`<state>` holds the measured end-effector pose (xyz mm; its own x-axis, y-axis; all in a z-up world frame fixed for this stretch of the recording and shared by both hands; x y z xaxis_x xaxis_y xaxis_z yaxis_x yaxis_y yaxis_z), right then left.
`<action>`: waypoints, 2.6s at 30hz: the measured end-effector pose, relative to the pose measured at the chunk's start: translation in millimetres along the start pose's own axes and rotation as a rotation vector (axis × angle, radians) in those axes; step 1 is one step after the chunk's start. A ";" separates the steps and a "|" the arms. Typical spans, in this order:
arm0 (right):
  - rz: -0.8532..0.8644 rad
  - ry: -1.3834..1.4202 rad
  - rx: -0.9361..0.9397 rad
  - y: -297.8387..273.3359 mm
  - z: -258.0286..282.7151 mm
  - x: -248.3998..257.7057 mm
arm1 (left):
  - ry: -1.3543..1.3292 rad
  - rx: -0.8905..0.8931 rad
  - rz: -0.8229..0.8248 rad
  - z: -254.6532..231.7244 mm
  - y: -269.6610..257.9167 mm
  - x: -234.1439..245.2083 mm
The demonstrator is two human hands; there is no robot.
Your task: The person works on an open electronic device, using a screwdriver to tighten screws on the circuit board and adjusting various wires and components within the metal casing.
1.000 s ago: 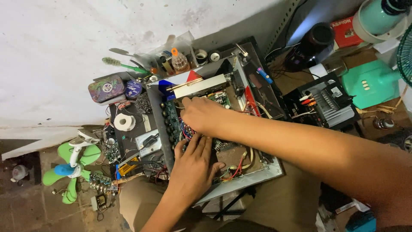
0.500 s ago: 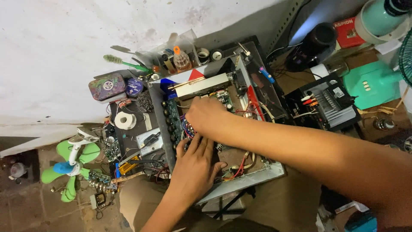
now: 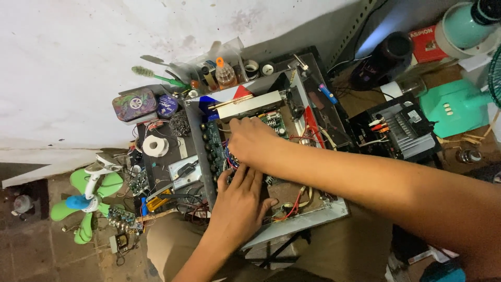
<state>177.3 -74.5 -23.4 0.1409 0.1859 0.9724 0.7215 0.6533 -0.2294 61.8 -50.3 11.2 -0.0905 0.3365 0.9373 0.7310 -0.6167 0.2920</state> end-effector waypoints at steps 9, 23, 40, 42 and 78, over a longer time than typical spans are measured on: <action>-0.032 -0.040 0.025 -1.4 2.0 -1.4 | -0.056 0.021 -0.005 1.5 0.8 -0.2; -0.013 -0.015 0.020 -3.4 2.8 4.6 | -0.033 0.015 0.006 1.3 0.6 -1.8; 0.016 0.079 -0.004 -5.5 -12.7 4.4 | -0.021 -0.001 0.000 1.6 -2.0 -6.2; 0.081 0.356 -0.148 -12.5 -18.2 14.2 | -0.049 0.011 0.004 2.6 -2.3 -6.9; -0.784 0.256 -0.464 -41.8 -4.2 9.6 | 0.189 0.132 -0.022 38.5 -24.6 -48.0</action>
<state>151.4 -103.1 -4.3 -0.3934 -0.3851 0.8348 0.8638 0.1561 0.4791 74.2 -23.9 -48.3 -0.2238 0.2019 0.9535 0.8086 -0.5077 0.2973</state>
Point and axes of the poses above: each hand's wrist, its own y-axis towards the middle knuckle, its own x-axis out of the back of the hand, z = x × y, the point moved 8 cm from there along y, towards the middle knuckle, and after that the axes turned 14 degrees about -z, right-handed, at the moved point
